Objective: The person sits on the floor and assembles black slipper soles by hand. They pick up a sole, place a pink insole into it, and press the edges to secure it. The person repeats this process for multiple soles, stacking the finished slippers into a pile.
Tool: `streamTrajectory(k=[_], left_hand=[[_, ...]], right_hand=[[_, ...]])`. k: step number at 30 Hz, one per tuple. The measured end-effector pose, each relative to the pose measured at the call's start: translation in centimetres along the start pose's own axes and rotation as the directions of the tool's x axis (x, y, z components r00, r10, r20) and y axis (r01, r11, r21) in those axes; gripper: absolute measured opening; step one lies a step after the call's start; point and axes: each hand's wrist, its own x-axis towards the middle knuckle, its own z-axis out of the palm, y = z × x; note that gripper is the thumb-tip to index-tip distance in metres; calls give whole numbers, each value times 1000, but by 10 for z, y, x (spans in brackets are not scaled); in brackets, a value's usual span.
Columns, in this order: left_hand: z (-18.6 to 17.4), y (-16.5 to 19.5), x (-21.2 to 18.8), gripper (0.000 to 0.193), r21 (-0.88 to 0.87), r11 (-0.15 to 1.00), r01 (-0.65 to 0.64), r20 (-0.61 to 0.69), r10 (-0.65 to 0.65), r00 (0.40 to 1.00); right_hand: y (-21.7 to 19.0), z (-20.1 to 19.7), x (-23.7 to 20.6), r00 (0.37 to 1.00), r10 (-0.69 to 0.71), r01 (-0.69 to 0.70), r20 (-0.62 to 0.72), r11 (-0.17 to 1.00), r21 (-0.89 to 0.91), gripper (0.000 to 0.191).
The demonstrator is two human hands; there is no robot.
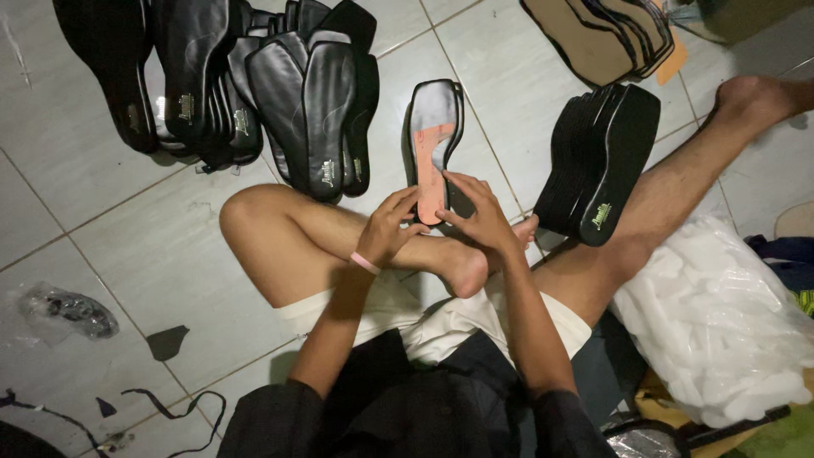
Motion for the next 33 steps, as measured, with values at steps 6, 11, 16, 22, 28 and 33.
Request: streamTrajectory(k=[6, 11, 16, 22, 28, 33], left_hand=[[-6, 6, 2, 65, -101, 993, 67, 20, -65, 998], [-11, 7, 6, 67, -100, 992, 78, 46, -74, 996], [-12, 8, 8, 66, -88, 992, 86, 60, -81, 995], [-12, 6, 8, 67, -78, 994, 77, 64, -72, 995], [-12, 6, 7, 63, -103, 991, 88, 76, -81, 994], [-11, 6, 8, 70, -56, 998, 34, 43, -31, 999]], right_hand=[[3, -3, 2, 999, -22, 22, 24, 1000, 17, 65], [7, 0, 2, 999, -20, 19, 30, 1000, 10, 65], [9, 2, 2, 999, -5, 3, 35, 999, 36, 66], [7, 1, 1, 999, 0, -3, 44, 997, 78, 65], [4, 2, 0, 999, -8, 4, 35, 996, 90, 63], [1, 2, 0, 999, 31, -35, 41, 996, 77, 65]])
